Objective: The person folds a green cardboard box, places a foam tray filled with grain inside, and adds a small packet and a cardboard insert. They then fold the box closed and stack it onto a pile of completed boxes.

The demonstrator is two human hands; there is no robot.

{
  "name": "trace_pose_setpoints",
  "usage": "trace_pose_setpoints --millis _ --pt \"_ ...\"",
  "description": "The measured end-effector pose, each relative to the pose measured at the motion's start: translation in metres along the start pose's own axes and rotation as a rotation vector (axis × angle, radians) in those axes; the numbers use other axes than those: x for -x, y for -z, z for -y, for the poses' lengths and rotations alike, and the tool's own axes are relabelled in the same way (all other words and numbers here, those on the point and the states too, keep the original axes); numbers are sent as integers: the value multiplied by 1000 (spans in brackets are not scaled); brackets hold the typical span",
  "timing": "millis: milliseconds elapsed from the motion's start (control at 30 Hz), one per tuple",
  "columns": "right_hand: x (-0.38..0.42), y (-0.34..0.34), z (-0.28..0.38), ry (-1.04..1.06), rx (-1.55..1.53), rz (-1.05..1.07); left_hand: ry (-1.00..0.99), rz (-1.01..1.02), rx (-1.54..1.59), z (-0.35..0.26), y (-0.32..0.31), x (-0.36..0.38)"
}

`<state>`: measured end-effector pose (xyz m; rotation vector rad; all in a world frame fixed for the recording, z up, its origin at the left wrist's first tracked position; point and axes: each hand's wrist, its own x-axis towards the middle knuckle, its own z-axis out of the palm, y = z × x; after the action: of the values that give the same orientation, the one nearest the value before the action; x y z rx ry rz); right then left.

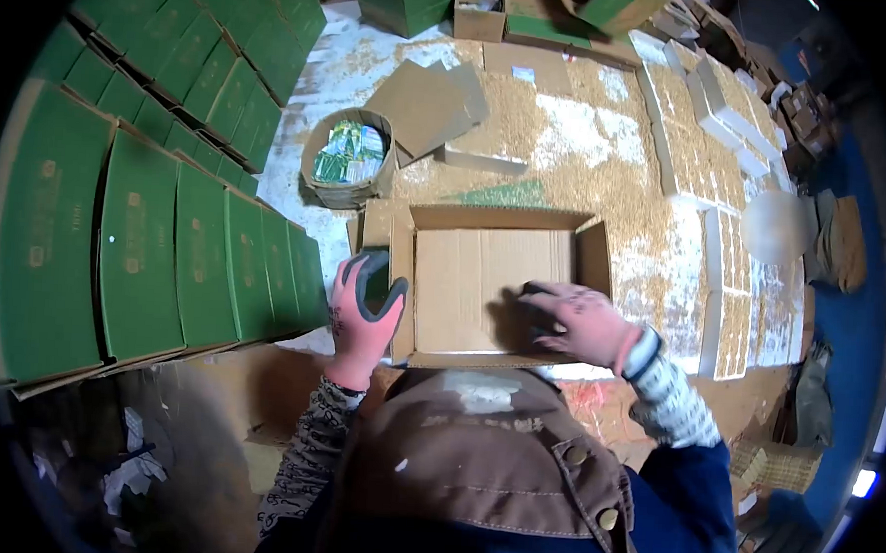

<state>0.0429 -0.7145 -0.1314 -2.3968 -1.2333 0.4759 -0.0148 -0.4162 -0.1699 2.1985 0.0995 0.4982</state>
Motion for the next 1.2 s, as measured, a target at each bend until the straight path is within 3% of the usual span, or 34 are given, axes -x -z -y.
trace_pose_setpoints --millis 67,133,167,200,267,333,367,433,467,500,567,600,633,667,700,767,800,867,933,1033,1067,1167,1200 --pt "-5 14 17 -220 433 112 -2 52 37 0 -4 5" --pt "-25 -31 13 -432 459 203 58 96 147 -7 -12 7" --pt "-21 -31 13 -319 605 44 64 100 162 -9 -12 4" --pt "-20 -18 3 -252 407 168 73 103 167 -9 -9 2" --pt "6 45 7 -219 277 -223 32 138 12 2 -5 5" --pt "41 72 -30 -429 225 -532 -17 156 -102 4 -3 14" --pt "44 61 -52 -523 153 -390 -59 210 -145 3 -7 15" --pt "19 12 -91 -748 -483 -22 -261 687 -363 -11 -19 -1" --pt "3 -46 -121 -569 -701 -78 -326 921 -528 -15 -29 -1" --pt "-7 -92 -120 -486 -712 -398 -298 803 -473 -12 -29 1" --pt "-4 -79 -103 -435 -916 -439 -258 553 -383 3 -22 -1" --pt "5 -85 -105 -449 -1069 -445 -81 464 -155 21 -19 3" --pt "15 -94 -103 -506 -1128 -534 236 562 253 23 -27 11" --pt "18 -96 -115 -530 -1024 -491 589 541 629 25 -34 20" --pt "19 -83 -109 -567 -964 -418 725 524 850 22 -50 31" --pt "23 -70 -108 -539 -784 -386 718 511 909 19 -44 45" --pt "29 -65 -106 -528 -745 -369 618 558 980 4 -25 46" --pt "24 -34 -87 -517 -727 -350 673 459 1242 22 -11 49" --pt "6 9 -54 -452 -722 -345 552 370 1189 -2 35 37" --pt "-33 91 15 -250 -753 -311 128 1 910 -72 141 20" --pt "-44 117 41 -173 -773 -288 -46 -188 786 -95 181 19" --pt "-85 178 126 49 -870 -184 -634 -1026 533 -114 293 16" --pt "-99 193 153 112 -915 -137 -904 -1246 345 -138 328 7"
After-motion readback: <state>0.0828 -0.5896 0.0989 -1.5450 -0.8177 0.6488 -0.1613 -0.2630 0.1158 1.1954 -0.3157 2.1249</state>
